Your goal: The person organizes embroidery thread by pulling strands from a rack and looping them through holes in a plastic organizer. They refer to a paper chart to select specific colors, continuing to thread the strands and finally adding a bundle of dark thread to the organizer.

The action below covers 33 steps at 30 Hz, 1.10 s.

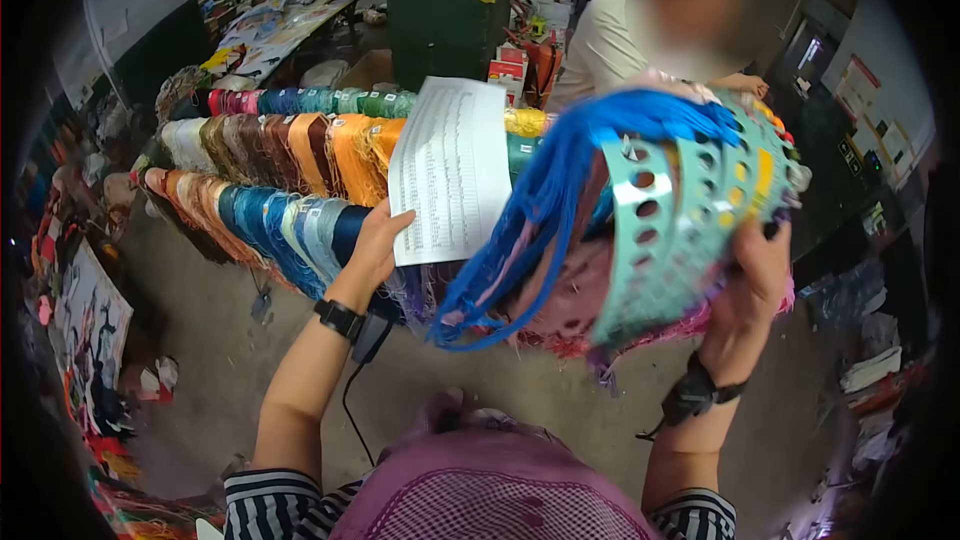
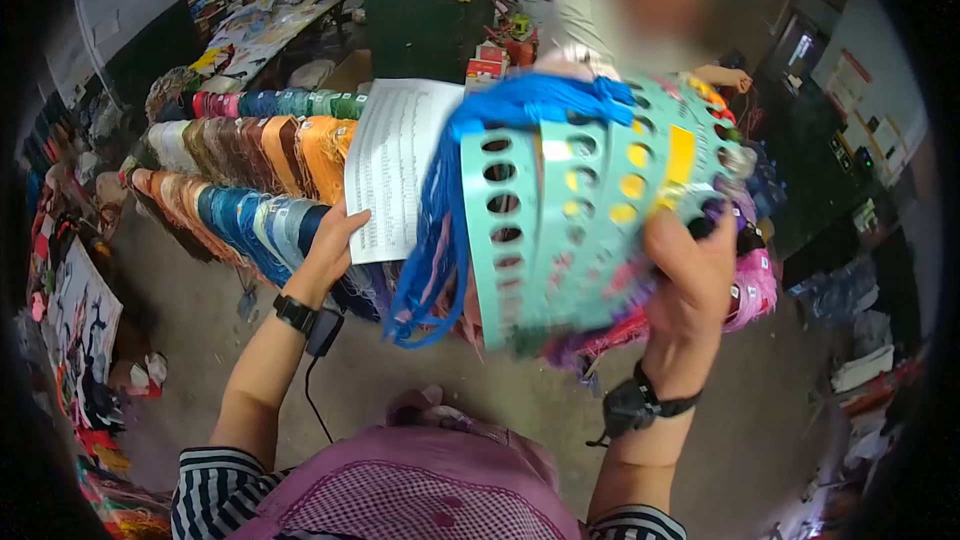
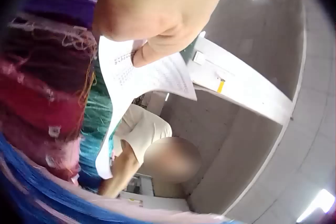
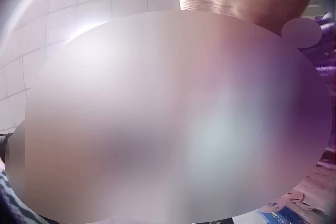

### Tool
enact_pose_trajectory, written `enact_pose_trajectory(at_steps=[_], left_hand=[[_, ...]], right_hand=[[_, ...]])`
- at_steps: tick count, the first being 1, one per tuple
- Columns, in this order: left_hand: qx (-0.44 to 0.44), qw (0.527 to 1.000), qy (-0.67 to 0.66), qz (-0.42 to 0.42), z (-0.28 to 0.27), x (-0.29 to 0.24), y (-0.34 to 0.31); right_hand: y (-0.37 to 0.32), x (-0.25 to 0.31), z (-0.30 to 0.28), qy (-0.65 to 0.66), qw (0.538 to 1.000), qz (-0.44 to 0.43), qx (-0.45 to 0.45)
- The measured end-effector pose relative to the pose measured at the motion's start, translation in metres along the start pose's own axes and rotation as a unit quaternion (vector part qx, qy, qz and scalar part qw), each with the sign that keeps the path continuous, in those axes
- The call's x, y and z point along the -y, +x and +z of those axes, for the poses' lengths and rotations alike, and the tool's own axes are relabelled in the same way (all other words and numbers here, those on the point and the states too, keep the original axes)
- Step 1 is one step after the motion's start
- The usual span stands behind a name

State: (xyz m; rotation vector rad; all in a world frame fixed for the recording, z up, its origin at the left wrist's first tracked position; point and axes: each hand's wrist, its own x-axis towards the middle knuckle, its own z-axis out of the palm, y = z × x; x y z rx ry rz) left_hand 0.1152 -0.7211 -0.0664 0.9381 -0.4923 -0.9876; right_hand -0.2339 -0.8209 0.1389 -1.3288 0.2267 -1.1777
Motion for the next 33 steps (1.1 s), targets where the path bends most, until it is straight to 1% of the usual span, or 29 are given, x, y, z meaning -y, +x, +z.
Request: enact_pose_trajectory(at_steps=[1,3,5,7,8,9,10,11,12,13,16,19,21,22,23,25,27,29,30,32,33], left_hand=[[-0.004,1.0,-0.004,-0.002,-0.006,-0.001,0.011],[0.019,0.998,0.05,-0.037,-0.02,-0.005,0.032],[0.005,0.997,0.064,-0.053,-0.031,-0.003,0.05],[0.022,0.987,0.116,-0.108,-0.037,-0.004,0.062],[0.017,0.983,0.126,-0.13,-0.038,-0.002,0.066],[0.02,0.982,0.127,-0.135,-0.038,-0.004,0.068],[0.011,0.976,0.161,-0.144,-0.038,-0.005,0.069],[0.005,0.969,0.195,-0.152,-0.037,-0.006,0.072],[0.04,0.972,0.189,-0.134,-0.039,-0.005,0.074],[0.043,0.971,0.188,-0.14,-0.043,-0.004,0.076],[0.077,0.975,0.179,-0.105,-0.048,-0.005,0.08],[0.099,0.977,0.156,-0.111,-0.045,-0.01,0.084],[0.09,0.977,0.14,-0.131,-0.044,-0.009,0.097],[0.081,0.978,0.125,-0.147,-0.044,-0.01,0.102],[0.081,0.978,0.124,-0.146,-0.043,-0.008,0.103],[0.112,0.982,0.062,-0.141,-0.029,-0.013,0.102],[0.102,0.983,0.067,-0.136,-0.023,-0.017,0.095],[0.124,0.983,-0.046,-0.129,-0.017,-0.025,0.08],[0.122,0.983,-0.047,-0.13,-0.016,-0.026,0.072],[0.104,0.974,-0.141,-0.141,-0.014,-0.025,0.054],[0.102,0.975,-0.142,-0.14,-0.012,-0.025,0.045]], right_hand=[[0.011,-0.019,0.002,-0.003,1.0,0.014,0.003],[0.027,-0.069,0.021,0.035,0.997,0.075,-0.006],[0.035,-0.132,0.019,0.045,0.984,0.17,0.011],[0.032,-0.185,0.006,0.04,0.95,0.306,0.043],[0.03,-0.205,-0.002,0.007,0.935,0.354,0.038],[0.027,-0.222,-0.012,-0.025,0.916,0.4,0.032],[0.023,-0.232,-0.017,-0.017,0.901,0.43,0.05],[0.02,-0.236,-0.026,-0.016,0.901,0.431,0.043],[0.019,-0.232,-0.026,-0.012,0.898,0.439,0.038],[0.017,-0.227,-0.025,-0.008,0.893,0.448,0.032],[0.011,-0.22,-0.028,-0.026,0.901,0.433,0.014],[0.007,-0.211,-0.028,-0.054,0.909,0.413,0.016],[0.007,-0.203,-0.026,-0.069,0.911,0.405,0.045],[0.007,-0.198,-0.023,-0.079,0.918,0.386,0.048],[0.008,-0.191,-0.021,-0.079,0.918,0.386,0.048],[0.012,-0.174,-0.026,-0.12,0.922,0.362,0.064],[0.008,-0.158,-0.033,-0.092,0.941,0.321,0.055],[0.003,-0.148,-0.044,-0.063,0.949,0.306,0.046],[0.002,-0.143,-0.046,-0.064,0.948,0.309,0.047],[-0.001,-0.135,-0.05,0.003,0.969,0.246,-0.006],[-0.001,-0.132,-0.057,0.001,0.971,0.236,-0.026]])
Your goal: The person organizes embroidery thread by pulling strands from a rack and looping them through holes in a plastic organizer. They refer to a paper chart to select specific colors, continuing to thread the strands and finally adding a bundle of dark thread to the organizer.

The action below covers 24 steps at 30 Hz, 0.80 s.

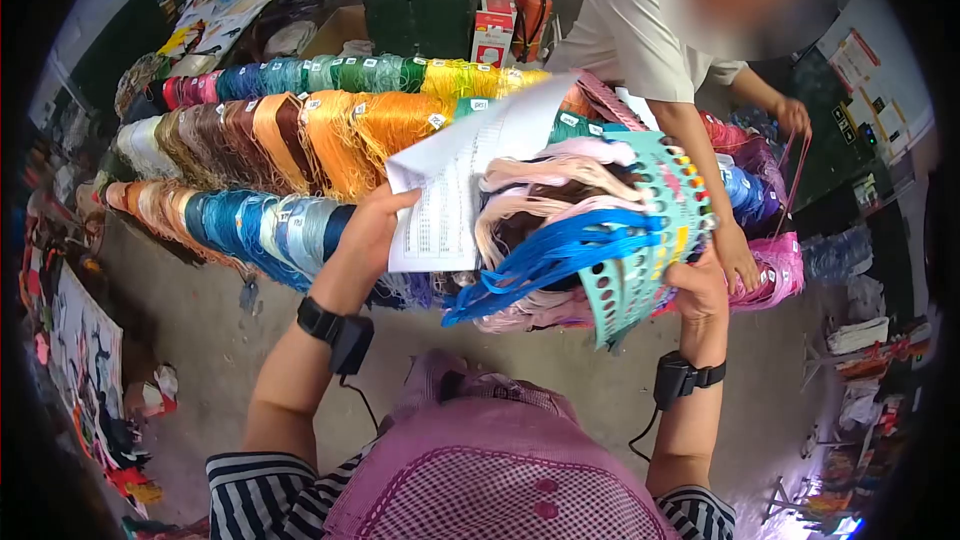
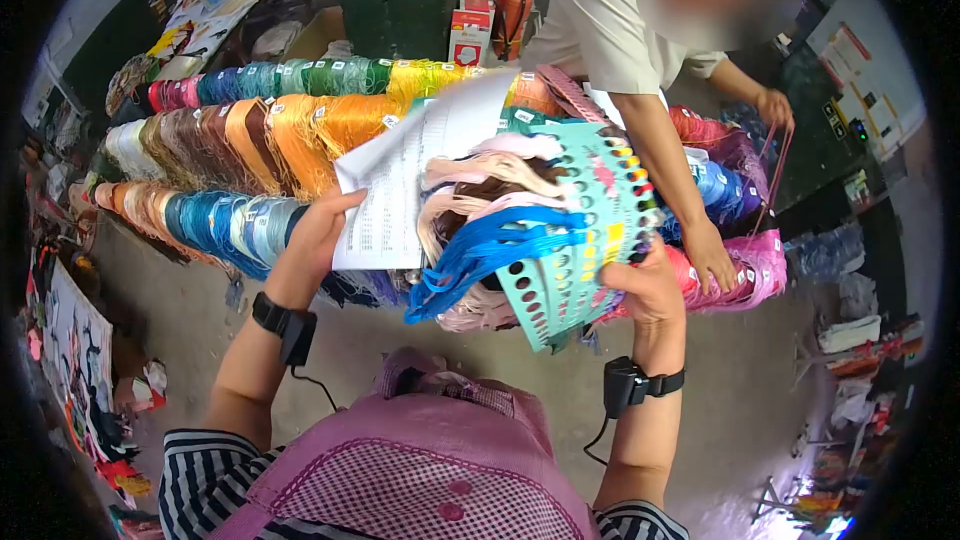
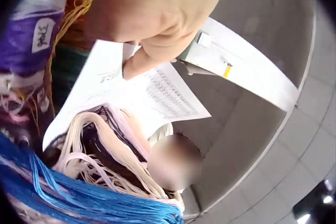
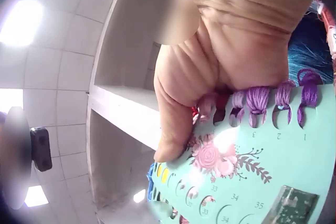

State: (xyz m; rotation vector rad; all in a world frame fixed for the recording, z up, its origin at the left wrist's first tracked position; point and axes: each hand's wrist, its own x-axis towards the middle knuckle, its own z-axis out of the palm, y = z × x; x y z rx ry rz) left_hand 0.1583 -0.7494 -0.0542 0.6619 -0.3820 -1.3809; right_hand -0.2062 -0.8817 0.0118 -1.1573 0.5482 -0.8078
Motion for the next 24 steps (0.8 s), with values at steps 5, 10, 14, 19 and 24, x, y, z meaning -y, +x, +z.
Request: enact_pose_trajectory(at_steps=[5,10,14,19,24], left_hand=[[-0.086,0.991,0.072,0.072,-0.006,0.034,-0.033],[-0.201,0.952,0.202,0.11,-0.016,0.075,-0.041],[-0.251,0.765,0.571,0.16,-0.056,0.074,-0.036],[-0.318,0.568,0.735,0.19,-0.009,0.043,-0.029],[-0.257,0.532,0.754,0.287,-0.006,0.038,0.009]], right_hand=[[0.008,0.022,-0.013,0.004,0.997,-0.055,0.047],[0.038,0.004,0.027,-0.049,0.987,0.068,0.14],[0.069,-0.069,0.007,-0.258,0.933,0.192,0.163],[0.076,-0.065,0.007,-0.245,0.944,0.169,0.141],[0.107,-0.056,-0.007,-0.418,0.882,0.175,0.131]])
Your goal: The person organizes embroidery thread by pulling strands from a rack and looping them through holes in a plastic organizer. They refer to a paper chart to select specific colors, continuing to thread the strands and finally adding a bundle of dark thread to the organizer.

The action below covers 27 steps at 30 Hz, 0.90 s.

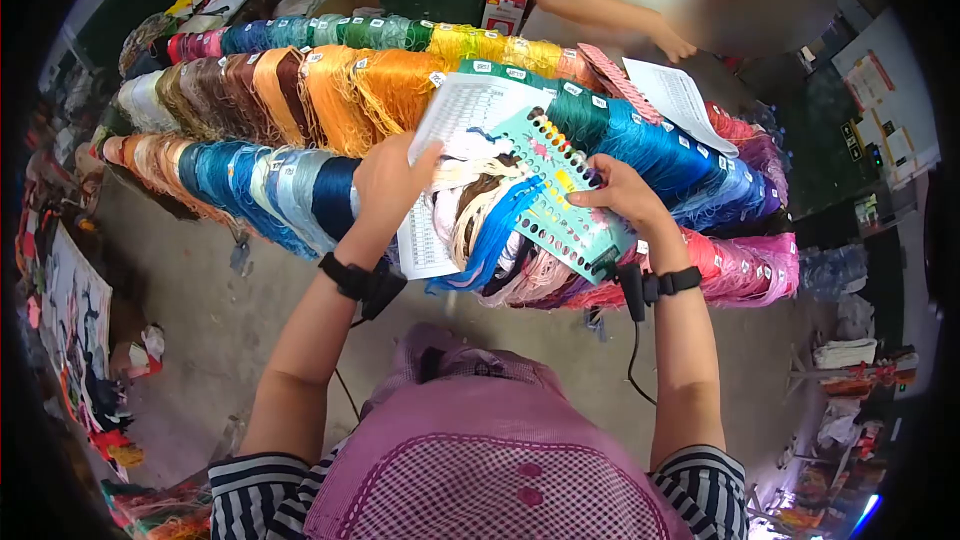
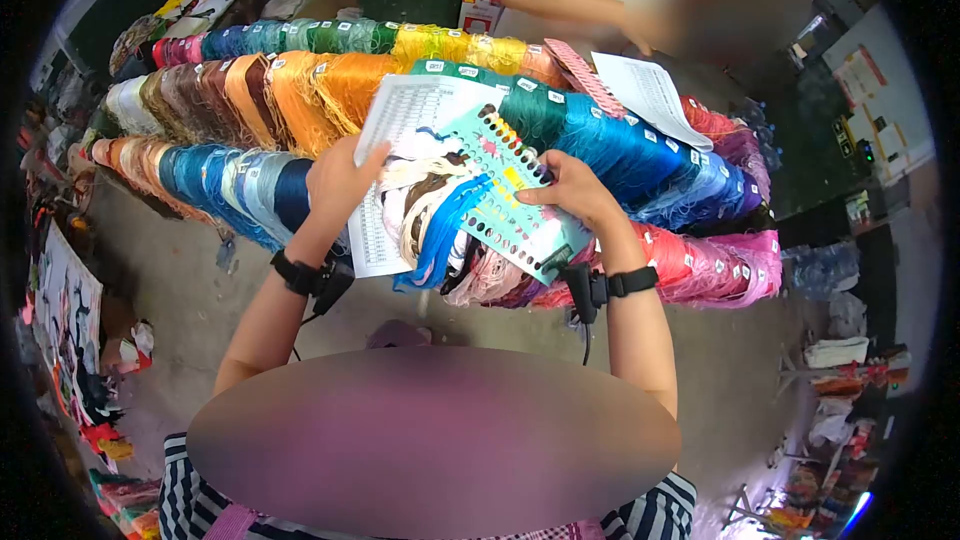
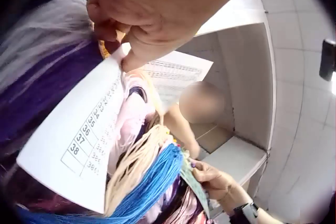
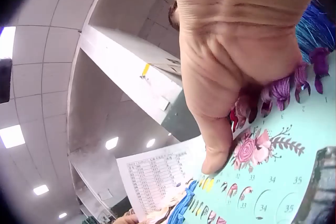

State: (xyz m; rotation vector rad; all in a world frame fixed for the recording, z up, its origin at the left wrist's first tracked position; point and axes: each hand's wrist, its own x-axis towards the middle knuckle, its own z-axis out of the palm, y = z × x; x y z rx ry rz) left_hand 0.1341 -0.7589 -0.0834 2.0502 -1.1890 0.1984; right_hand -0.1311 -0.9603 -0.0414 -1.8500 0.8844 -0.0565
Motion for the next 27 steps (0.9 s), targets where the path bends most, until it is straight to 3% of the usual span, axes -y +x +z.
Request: enact_pose_trajectory(at_steps=[2,3,6,7,10,11,12,14,15,18,19,21,24,26,27], left_hand=[[0.113,0.985,0.027,-0.125,0.002,-0.002,0.019],[0.162,0.976,0.05,-0.134,0.006,0.005,0.025],[0.123,0.98,0.016,-0.156,0.015,0.019,0.02],[0.069,0.988,-0.011,-0.14,0.016,0.022,0.018],[0.058,0.98,-0.087,-0.166,0.011,0.021,0.013],[-0.023,0.996,-0.025,-0.087,0.014,0.022,0.01],[-0.018,0.996,-0.03,-0.082,0.011,0.014,0.007],[-0.144,0.985,0.087,0.043,-0.004,-0.007,0.005],[-0.113,0.989,0.053,0.078,-0.006,-0.012,0.005],[0.031,0.985,-0.153,-0.069,0.02,0.01,0.002],[0.03,0.986,-0.152,-0.069,0.028,0.014,0.007],[0.003,0.954,-0.297,-0.032,0.044,0.017,0.022],[0.018,0.973,-0.217,-0.079,0.046,0.007,0.043],[0.018,0.978,-0.187,-0.088,0.048,0.008,0.042],[-0.007,0.988,-0.109,-0.106,0.043,0.004,0.037]], right_hand=[[0.0,-0.011,0.007,0.007,1.0,0.005,-0.011],[-0.001,-0.012,0.008,0.01,1.0,0.005,-0.019],[-0.014,-0.018,0.013,0.004,0.996,-0.054,-0.073],[-0.019,-0.019,0.013,0.014,0.995,-0.068,-0.07],[-0.023,-0.018,0.015,0.029,0.996,-0.056,-0.068],[-0.022,-0.017,0.017,0.03,0.995,-0.054,-0.073],[-0.021,-0.017,0.018,0.014,0.994,-0.066,-0.083],[-0.02,-0.02,0.018,0.0,0.992,-0.073,-0.099],[-0.017,-0.02,0.018,0.005,0.994,-0.063,-0.092],[-0.005,-0.022,0.013,0.04,0.994,-0.067,-0.075],[-0.005,-0.013,0.007,0.042,0.995,-0.05,-0.077],[0.0,-0.013,-0.003,0.051,0.994,-0.054,-0.082],[0.012,-0.03,-0.011,0.009,0.997,-0.058,-0.049],[0.011,-0.044,-0.007,0.067,0.996,-0.052,0.002],[0.003,-0.035,-0.009,0.082,0.995,-0.054,0.016]])
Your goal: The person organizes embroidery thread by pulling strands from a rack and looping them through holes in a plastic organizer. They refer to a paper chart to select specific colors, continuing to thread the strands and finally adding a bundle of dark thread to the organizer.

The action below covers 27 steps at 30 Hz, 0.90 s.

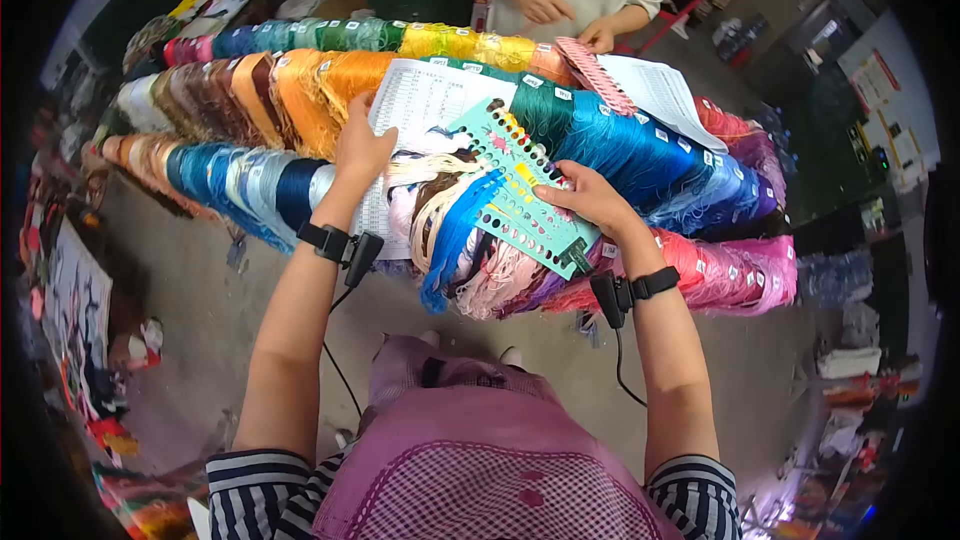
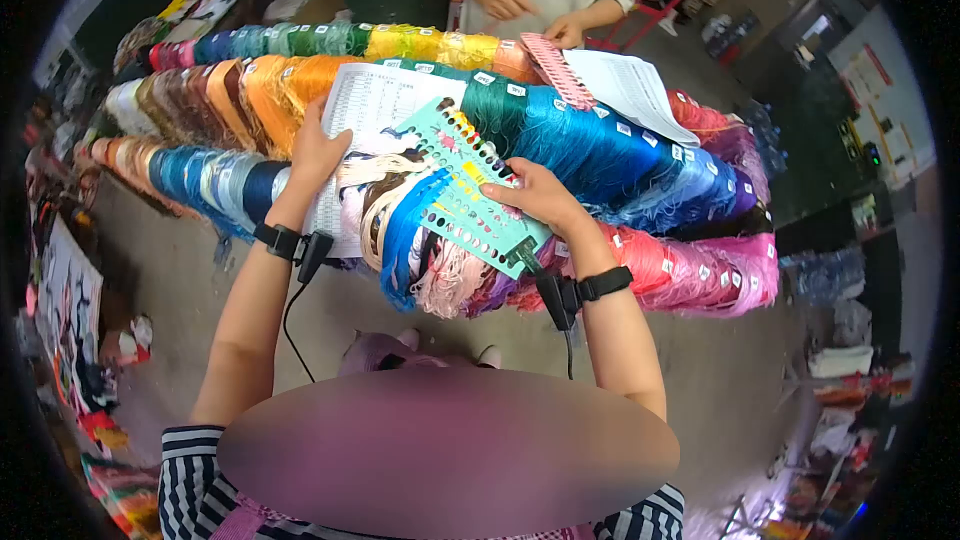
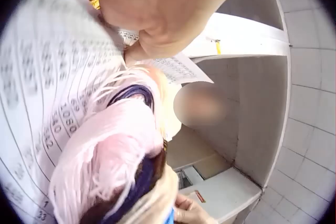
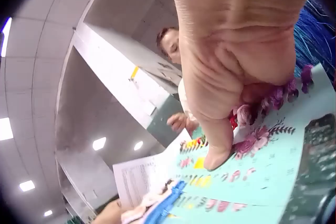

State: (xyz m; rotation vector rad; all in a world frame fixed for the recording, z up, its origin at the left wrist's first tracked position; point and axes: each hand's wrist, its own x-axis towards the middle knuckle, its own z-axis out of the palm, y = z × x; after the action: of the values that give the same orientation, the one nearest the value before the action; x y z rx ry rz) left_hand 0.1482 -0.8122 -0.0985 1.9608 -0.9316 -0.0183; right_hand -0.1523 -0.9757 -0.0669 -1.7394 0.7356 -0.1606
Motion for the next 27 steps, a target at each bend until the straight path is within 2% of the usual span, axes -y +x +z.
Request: enact_pose_trajectory(at_steps=[2,6,9,10,11,13,15,17,20,21,22,23,24,26,27], left_hand=[[-0.076,0.991,0.111,0.004,-0.008,0.004,-0.011],[-0.115,0.979,0.156,-0.07,-0.02,-0.012,-0.045],[-0.208,0.945,0.247,-0.043,-0.021,-0.02,-0.074],[-0.255,0.921,0.295,0.017,-0.019,-0.029,-0.088],[-0.256,0.919,0.299,0.016,-0.017,-0.039,-0.103],[-0.217,0.952,0.195,0.097,-0.01,-0.068,-0.129],[-0.091,0.975,0.126,0.158,0.009,-0.093,-0.149],[-0.059,0.981,0.102,0.152,0.032,-0.104,-0.158],[-0.07,0.978,0.08,0.182,0.052,-0.104,-0.147],[-0.073,0.972,0.051,0.217,0.067,-0.106,-0.13],[-0.095,0.978,0.064,0.176,0.046,-0.082,-0.149],[-0.101,0.977,0.033,0.184,0.047,-0.077,-0.15],[-0.084,0.981,0.038,0.172,0.043,-0.083,-0.154],[-0.077,0.981,0.046,0.17,0.041,-0.086,-0.163],[-0.085,0.982,0.04,0.162,0.042,-0.089,-0.167]], right_hand=[[-0.004,0.003,-0.004,0.022,0.999,-0.007,0.026],[0.006,-0.012,-0.013,-0.021,0.996,-0.061,0.055],[0.009,-0.012,-0.018,-0.05,0.992,-0.091,0.065],[0.008,-0.011,-0.019,-0.067,0.99,-0.108,0.058],[0.008,-0.012,-0.02,-0.065,0.99,-0.111,0.062],[0.011,-0.016,-0.02,-0.092,0.987,-0.123,0.052],[0.018,-0.026,-0.022,-0.075,0.985,-0.145,0.047],[0.019,-0.022,-0.021,-0.101,0.974,-0.2,0.019],[0.025,-0.02,-0.02,-0.125,0.967,-0.222,-0.012],[0.017,-0.019,-0.052,-0.095,0.98,-0.171,-0.019],[0.016,-0.024,-0.02,-0.149,0.958,-0.24,-0.043],[0.002,-0.021,-0.022,-0.08,0.961,-0.259,-0.048],[-0.01,-0.021,-0.028,-0.16,0.937,-0.294,-0.103],[-0.047,-0.022,-0.04,-0.116,0.931,-0.311,-0.152],[-0.076,-0.019,-0.054,-0.097,0.941,-0.29,-0.144]])
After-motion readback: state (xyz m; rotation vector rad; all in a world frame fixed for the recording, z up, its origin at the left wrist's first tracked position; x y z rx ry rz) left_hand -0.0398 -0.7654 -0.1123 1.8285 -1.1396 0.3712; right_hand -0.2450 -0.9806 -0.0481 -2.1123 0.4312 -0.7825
